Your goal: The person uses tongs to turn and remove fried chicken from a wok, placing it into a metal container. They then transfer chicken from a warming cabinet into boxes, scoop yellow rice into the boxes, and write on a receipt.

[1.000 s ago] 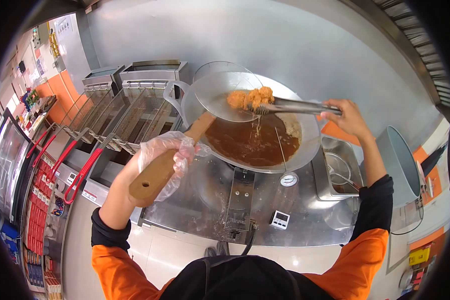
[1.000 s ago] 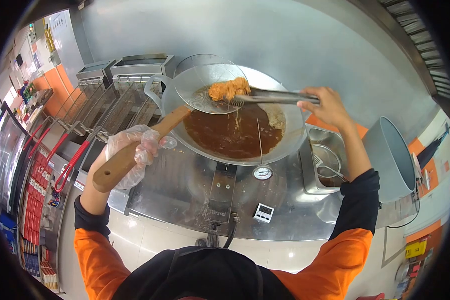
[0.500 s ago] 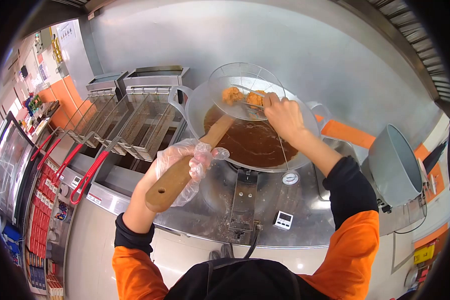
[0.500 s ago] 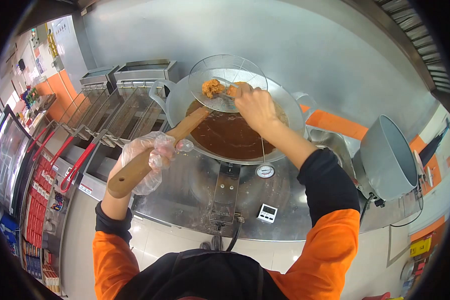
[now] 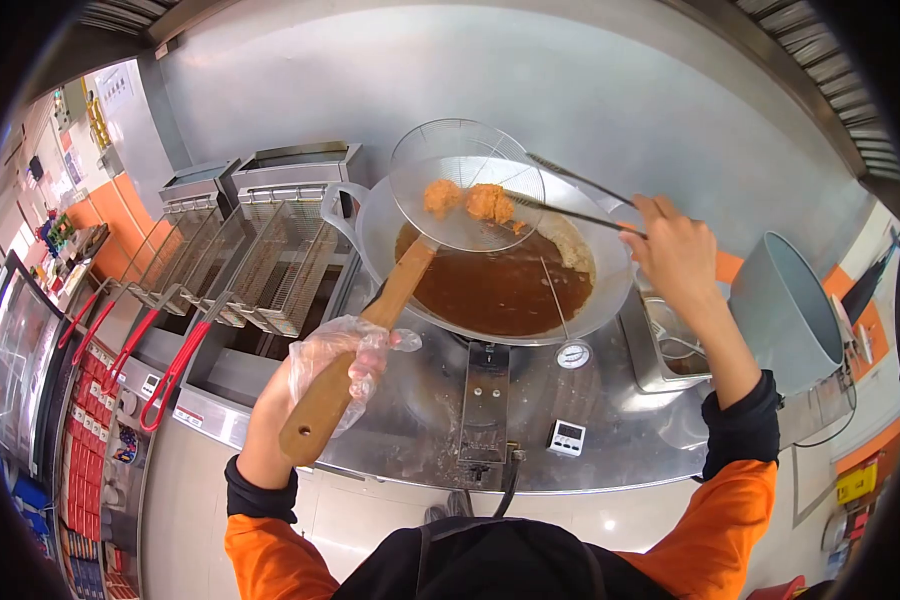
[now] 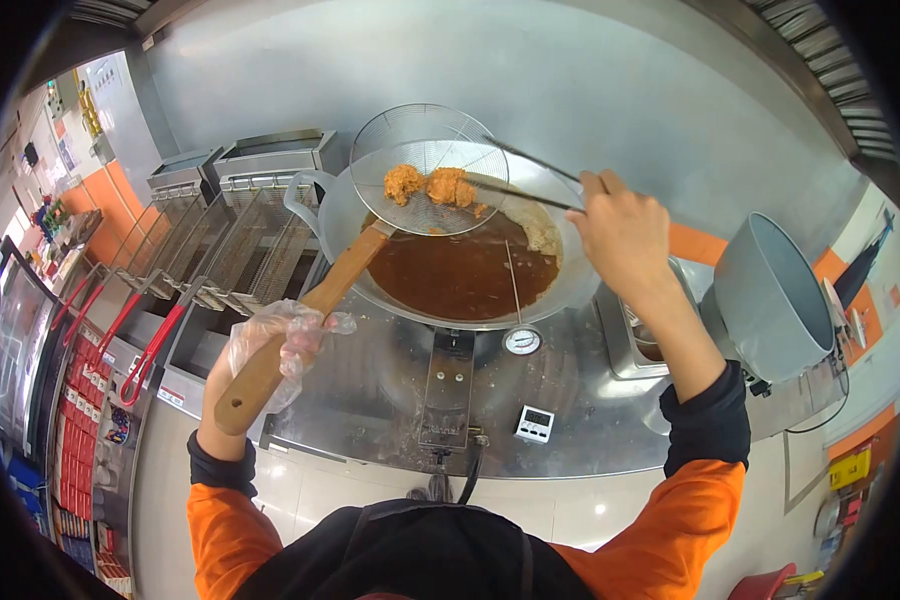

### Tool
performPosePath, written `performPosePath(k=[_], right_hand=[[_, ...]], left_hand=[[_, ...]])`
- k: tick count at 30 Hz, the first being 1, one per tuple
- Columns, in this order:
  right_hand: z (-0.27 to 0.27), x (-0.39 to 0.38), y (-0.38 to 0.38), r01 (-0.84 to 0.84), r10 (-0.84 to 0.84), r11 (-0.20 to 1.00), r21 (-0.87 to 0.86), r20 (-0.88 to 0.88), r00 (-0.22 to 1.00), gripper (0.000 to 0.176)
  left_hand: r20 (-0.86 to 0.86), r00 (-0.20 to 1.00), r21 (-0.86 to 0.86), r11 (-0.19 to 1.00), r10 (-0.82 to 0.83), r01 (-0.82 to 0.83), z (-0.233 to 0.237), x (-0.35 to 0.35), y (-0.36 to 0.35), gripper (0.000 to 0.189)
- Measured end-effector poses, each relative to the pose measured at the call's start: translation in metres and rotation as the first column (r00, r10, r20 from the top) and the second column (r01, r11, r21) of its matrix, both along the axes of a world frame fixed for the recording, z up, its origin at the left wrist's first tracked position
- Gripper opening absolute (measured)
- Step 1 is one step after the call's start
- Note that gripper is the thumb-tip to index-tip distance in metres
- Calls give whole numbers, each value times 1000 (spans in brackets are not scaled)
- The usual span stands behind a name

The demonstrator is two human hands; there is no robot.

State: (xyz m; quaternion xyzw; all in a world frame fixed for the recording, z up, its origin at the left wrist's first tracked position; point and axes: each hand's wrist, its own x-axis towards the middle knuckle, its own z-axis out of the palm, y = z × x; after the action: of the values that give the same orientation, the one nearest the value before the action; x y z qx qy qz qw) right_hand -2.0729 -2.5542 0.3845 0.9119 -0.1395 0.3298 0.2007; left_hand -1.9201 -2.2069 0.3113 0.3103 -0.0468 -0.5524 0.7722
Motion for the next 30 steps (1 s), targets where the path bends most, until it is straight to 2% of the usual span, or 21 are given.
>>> performPosePath(k=[7, 13, 19, 22, 23, 26, 29, 30], right_hand=[[-2, -7, -21, 71, -74, 995, 71, 37, 997, 34], [-12, -9, -25, 28, -35, 992, 120, 49, 998, 33], [-22, -7, -25, -28, 24, 993, 116, 35, 999, 33], [-29, -4, -25, -36, 35, 993, 111, 16, 999, 34], [-31, -3, -26, -37, 36, 993, 110, 10, 999, 35], [-41, -2, -31, -80, 77, 987, 142, 26, 997, 35], [-42, -2, -32, -43, 42, 987, 153, 8, 999, 35], [-43, -1, -34, -41, 40, 987, 158, 11, 999, 35]], left_hand=[[62, 997, 59, 997, -46, 42, -4, 2, -4, 31], [-221, 956, 31, 979, -191, 202, -14, 14, -13, 29], [-348, 895, -13, 956, -280, 294, -11, 40, -25, 32], [-292, 908, 44, 944, -301, 327, -10, 47, -34, 27], [-227, 929, 69, 947, -291, 314, -7, 44, -37, 27], [-141, 918, 94, 918, -370, 385, -15, 43, -40, 29], [-357, 859, -8, 921, -367, 389, -18, 44, -38, 29], [-330, 874, 2, 926, -356, 377, -18, 45, -39, 30]])
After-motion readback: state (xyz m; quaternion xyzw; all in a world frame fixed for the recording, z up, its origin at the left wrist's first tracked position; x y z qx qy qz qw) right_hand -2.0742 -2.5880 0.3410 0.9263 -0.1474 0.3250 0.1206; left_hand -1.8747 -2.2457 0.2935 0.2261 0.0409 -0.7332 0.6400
